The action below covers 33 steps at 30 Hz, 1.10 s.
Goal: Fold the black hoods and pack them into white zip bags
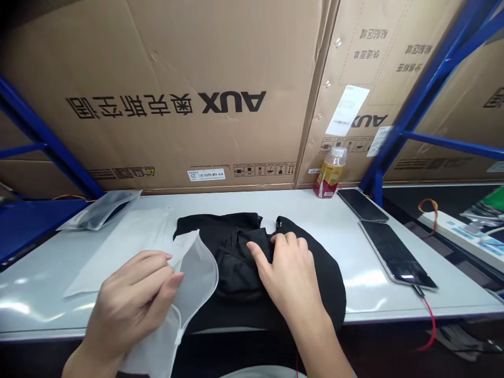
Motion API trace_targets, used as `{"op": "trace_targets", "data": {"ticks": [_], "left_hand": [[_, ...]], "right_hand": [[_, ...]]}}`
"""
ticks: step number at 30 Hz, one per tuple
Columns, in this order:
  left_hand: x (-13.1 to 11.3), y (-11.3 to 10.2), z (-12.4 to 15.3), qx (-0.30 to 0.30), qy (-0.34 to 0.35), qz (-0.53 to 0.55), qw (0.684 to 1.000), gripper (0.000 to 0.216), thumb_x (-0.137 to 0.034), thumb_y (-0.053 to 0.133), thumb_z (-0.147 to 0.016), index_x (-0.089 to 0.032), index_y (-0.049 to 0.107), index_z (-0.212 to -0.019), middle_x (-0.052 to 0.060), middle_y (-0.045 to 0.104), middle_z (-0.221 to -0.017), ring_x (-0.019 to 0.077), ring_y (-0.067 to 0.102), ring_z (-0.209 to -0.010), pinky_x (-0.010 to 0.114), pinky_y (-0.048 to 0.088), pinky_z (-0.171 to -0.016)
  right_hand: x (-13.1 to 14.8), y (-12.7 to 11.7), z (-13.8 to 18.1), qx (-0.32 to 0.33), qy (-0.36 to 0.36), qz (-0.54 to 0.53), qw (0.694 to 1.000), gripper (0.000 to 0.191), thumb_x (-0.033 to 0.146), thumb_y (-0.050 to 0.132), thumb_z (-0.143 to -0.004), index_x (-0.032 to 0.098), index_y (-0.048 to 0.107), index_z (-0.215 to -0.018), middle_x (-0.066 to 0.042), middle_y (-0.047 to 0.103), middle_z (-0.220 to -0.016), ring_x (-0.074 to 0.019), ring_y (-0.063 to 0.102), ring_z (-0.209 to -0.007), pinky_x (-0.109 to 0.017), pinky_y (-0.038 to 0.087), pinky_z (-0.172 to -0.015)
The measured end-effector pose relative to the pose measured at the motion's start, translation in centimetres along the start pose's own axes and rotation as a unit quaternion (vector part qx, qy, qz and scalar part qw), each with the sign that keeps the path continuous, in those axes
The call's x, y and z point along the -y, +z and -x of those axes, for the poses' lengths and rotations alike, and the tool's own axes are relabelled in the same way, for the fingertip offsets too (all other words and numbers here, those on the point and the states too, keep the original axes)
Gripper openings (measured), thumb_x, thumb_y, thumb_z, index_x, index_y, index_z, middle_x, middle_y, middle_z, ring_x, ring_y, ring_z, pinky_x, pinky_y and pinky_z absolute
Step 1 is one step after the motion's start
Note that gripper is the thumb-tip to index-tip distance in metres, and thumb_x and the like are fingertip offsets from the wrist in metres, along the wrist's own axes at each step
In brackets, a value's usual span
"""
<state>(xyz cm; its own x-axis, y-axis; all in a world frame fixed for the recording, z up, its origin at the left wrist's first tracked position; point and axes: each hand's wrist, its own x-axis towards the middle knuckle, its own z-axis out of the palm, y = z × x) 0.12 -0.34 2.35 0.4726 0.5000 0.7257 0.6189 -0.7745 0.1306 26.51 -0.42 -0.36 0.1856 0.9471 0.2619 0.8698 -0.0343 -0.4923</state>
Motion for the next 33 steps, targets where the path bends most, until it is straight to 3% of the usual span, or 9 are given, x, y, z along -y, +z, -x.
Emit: {"op": "trace_targets", "data": {"ticks": [4,10,13,16,21,25,29,31,33], "left_hand": [[0.3,0.5,-0.3,0.037,0.005,-0.041,0.998,0.038,-0.015,0.055,-0.102,-0.021,0.045,-0.066,-0.002,0.047,-0.064,0.0154,0.047,-0.062,0.033,0.046,-0.069],[0.9,1.1,0.0,0.073,0.001,-0.051,0.996,0.042,-0.017,0.052,-0.105,-0.02,0.045,-0.064,-0.003,0.046,-0.062,0.0151,0.044,-0.059,0.032,0.042,-0.068],[1.0,1.3,0.0,0.078,0.011,-0.061,0.995,0.042,-0.018,0.052,-0.105,-0.021,0.048,-0.062,-0.003,0.046,-0.062,0.0156,0.045,-0.059,0.032,0.042,-0.067],[1.0,1.6,-0.1,0.076,0.014,-0.07,0.995,0.043,-0.018,0.052,-0.104,-0.021,0.05,-0.061,-0.003,0.047,-0.062,0.0156,0.046,-0.059,0.032,0.042,-0.066],[0.9,1.7,-0.1,0.083,0.01,-0.062,0.995,0.043,-0.02,0.05,-0.105,-0.021,0.048,-0.063,-0.003,0.046,-0.062,0.015,0.045,-0.059,0.032,0.041,-0.065],[1.0,1.4,0.2,0.088,-0.01,-0.038,0.995,0.044,-0.023,0.049,-0.107,-0.021,0.045,-0.064,-0.003,0.046,-0.062,0.0145,0.045,-0.06,0.031,0.039,-0.064],[0.8,1.8,0.1,0.106,-0.058,0.006,0.993,0.046,-0.026,0.043,-0.109,-0.021,0.044,-0.064,-0.003,0.046,-0.061,0.0138,0.046,-0.057,0.029,0.039,-0.061],[0.5,2.4,0.0,0.122,-0.076,0.035,0.989,0.048,-0.029,0.038,-0.111,-0.021,0.044,-0.064,-0.002,0.048,-0.061,0.0143,0.047,-0.057,0.029,0.04,-0.061],[0.2,2.8,0.0,0.13,-0.089,0.074,0.985,0.05,-0.033,0.03,-0.112,-0.021,0.046,-0.066,0.0,0.053,-0.065,0.0158,0.051,-0.06,0.031,0.043,-0.063]], "right_hand": [[0.9,-0.2,-1.0,0.068,0.011,0.028,0.997,0.052,0.076,0.055,-0.092,0.025,0.058,-0.079,-0.015,0.069,-0.09,-0.0374,0.068,-0.091,-0.049,0.054,-0.075],[3.6,-0.3,0.4,0.142,0.009,-0.104,0.984,0.035,0.054,0.069,-0.091,0.029,0.046,-0.1,-0.003,0.071,-0.087,-0.0306,0.073,-0.082,-0.037,0.053,-0.063],[3.7,-0.4,1.1,0.139,0.004,-0.146,0.979,0.048,0.053,0.071,-0.088,0.028,0.047,-0.122,-0.011,0.074,-0.113,-0.0353,0.075,-0.105,-0.041,0.058,-0.075],[3.5,-0.4,1.6,0.141,-0.004,-0.192,0.971,0.071,0.051,0.074,-0.086,0.028,0.039,-0.143,-0.015,0.063,-0.145,-0.0368,0.063,-0.134,-0.045,0.057,-0.095],[3.3,0.1,1.4,0.144,0.002,-0.262,0.954,0.071,0.033,0.069,-0.088,0.031,0.035,-0.15,-0.011,0.061,-0.148,-0.0309,0.067,-0.128,-0.047,0.056,-0.102],[1.7,-0.3,0.0,0.137,0.019,-0.402,0.905,0.071,0.035,0.076,-0.085,0.029,0.042,-0.146,-0.009,0.071,-0.134,-0.0286,0.073,-0.116,-0.044,0.061,-0.097],[0.9,-1.6,-1.0,0.089,0.08,-0.567,0.815,0.074,0.041,0.084,-0.08,0.028,0.048,-0.144,-0.01,0.075,-0.13,-0.0313,0.075,-0.115,-0.044,0.064,-0.094],[1.5,-1.6,-0.6,0.104,0.083,-0.614,0.778,0.069,0.045,0.083,-0.082,0.026,0.052,-0.141,-0.01,0.075,-0.131,-0.0329,0.075,-0.115,-0.046,0.064,-0.095],[2.5,-1.0,0.1,0.131,0.082,-0.61,0.777,0.068,0.045,0.081,-0.083,0.026,0.053,-0.142,-0.01,0.074,-0.135,-0.0328,0.073,-0.12,-0.047,0.062,-0.098]]}}
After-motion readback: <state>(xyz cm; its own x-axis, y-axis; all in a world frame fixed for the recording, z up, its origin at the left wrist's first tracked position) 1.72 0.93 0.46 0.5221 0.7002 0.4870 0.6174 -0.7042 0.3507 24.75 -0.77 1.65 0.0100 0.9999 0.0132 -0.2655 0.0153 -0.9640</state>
